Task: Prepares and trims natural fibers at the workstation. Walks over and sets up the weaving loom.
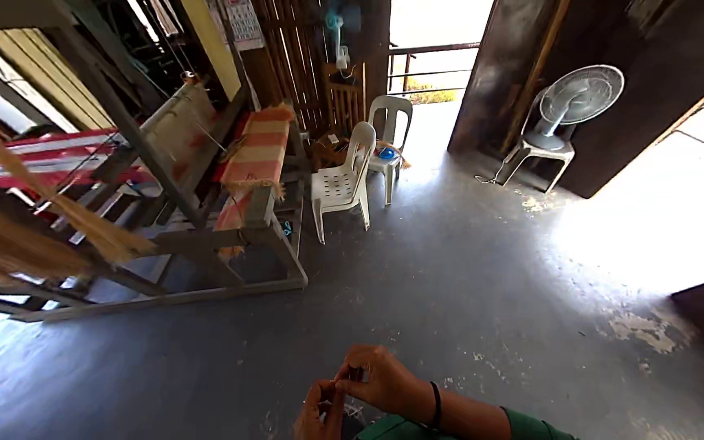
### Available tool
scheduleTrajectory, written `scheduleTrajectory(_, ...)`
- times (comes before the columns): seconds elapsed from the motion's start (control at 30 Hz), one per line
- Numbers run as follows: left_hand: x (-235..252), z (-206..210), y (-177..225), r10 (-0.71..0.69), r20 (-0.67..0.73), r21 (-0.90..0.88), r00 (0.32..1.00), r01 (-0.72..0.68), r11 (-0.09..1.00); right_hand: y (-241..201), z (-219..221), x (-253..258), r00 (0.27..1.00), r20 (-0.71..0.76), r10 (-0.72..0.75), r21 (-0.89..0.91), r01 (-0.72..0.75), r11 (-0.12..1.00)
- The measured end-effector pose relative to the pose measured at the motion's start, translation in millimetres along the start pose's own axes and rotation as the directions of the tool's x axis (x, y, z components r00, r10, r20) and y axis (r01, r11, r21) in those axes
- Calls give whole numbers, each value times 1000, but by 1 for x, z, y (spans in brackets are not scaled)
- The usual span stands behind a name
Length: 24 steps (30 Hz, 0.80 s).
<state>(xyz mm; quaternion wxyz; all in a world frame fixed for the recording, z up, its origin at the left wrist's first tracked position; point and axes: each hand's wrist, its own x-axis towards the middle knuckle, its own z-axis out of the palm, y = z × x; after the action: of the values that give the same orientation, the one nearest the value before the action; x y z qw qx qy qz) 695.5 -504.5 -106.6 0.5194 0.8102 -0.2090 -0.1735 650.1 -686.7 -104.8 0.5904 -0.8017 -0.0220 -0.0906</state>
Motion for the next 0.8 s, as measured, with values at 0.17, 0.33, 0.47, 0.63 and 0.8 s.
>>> scheduleTrajectory(0.17,105,10,-11,33,41,20,999,-34,999,44,-38,69,997,-62,55,-18,-56,998)
scheduleTrajectory(0.33,226,6,-18,-1,159,-32,987,6,999,97,-75,163,993,-95,63,-58,-69,996)
scheduleTrajectory(0.47,334,5,2,81,216,-86,973,-64,994,107,-130,239,987,-156,33,-170,-60,984)
scheduleTrajectory(0.63,459,22,32,204,348,-40,915,-203,978,135,-198,315,954,-298,21,-200,-84,976)
scheduleTrajectory(0.8,549,46,44,233,373,-38,898,-236,971,178,-255,379,951,-278,134,2,-139,990)
